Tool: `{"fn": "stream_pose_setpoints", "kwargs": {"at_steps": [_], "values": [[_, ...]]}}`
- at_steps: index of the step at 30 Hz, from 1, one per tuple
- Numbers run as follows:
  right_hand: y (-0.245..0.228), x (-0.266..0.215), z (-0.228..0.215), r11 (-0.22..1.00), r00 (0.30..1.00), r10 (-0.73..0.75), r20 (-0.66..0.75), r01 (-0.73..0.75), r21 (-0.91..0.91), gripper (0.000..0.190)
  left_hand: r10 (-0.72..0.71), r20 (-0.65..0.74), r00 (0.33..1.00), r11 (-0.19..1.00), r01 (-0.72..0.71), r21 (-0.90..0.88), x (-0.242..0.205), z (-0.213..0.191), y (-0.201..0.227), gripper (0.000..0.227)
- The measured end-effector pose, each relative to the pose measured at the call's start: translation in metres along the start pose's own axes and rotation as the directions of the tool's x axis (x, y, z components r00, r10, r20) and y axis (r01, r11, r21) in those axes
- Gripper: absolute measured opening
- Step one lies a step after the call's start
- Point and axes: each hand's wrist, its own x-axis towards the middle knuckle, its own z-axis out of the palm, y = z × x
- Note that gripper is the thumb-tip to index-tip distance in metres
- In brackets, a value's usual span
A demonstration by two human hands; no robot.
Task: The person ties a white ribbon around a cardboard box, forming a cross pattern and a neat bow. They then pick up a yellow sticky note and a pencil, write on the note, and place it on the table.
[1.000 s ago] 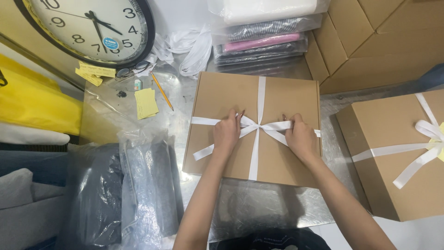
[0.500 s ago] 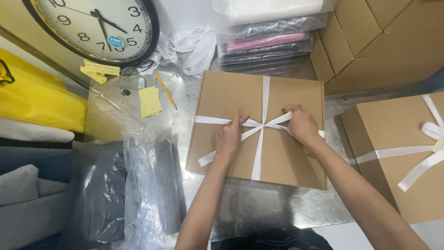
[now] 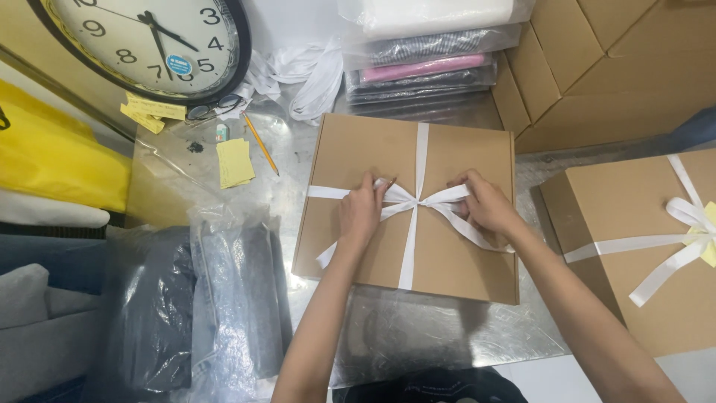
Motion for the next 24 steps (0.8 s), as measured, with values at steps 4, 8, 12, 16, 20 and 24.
{"fn": "stream_pose_setpoints", "kwargs": {"at_steps": [4,8,12,16,20,24], "values": [[-0.011,-0.011,-0.018,0.923,0.977,0.049,0.207,-0.124,0.365,0.039,-0.004,0.042,0.999,0.996,0.008,-0.089,0.002,-0.011,0.000,0.043],[-0.013,-0.011,-0.026,0.859,0.940,0.048,0.338,-0.211,0.467,0.042,0.025,0.123,0.992,0.957,0.011,-0.289,-0.031,-0.069,0.023,0.057],[0.003,-0.007,-0.028,0.832,0.939,0.089,0.332,-0.254,0.494,0.048,0.099,0.171,0.980,0.880,-0.006,-0.475,-0.029,-0.047,-0.005,0.080],[0.012,-0.012,-0.027,0.819,0.934,0.144,0.326,-0.297,0.490,0.041,0.096,0.240,0.966,0.960,-0.026,-0.280,-0.054,-0.085,0.002,0.062],[0.009,-0.022,-0.024,0.821,0.942,0.144,0.302,-0.284,0.496,0.042,0.272,0.022,0.962,0.953,-0.273,0.129,-0.048,-0.072,-0.003,0.055],[0.018,-0.023,-0.020,0.835,0.950,0.114,0.292,-0.251,0.490,0.049,0.463,-0.063,0.884,0.882,-0.452,0.133,-0.037,-0.039,0.020,0.061]]}}
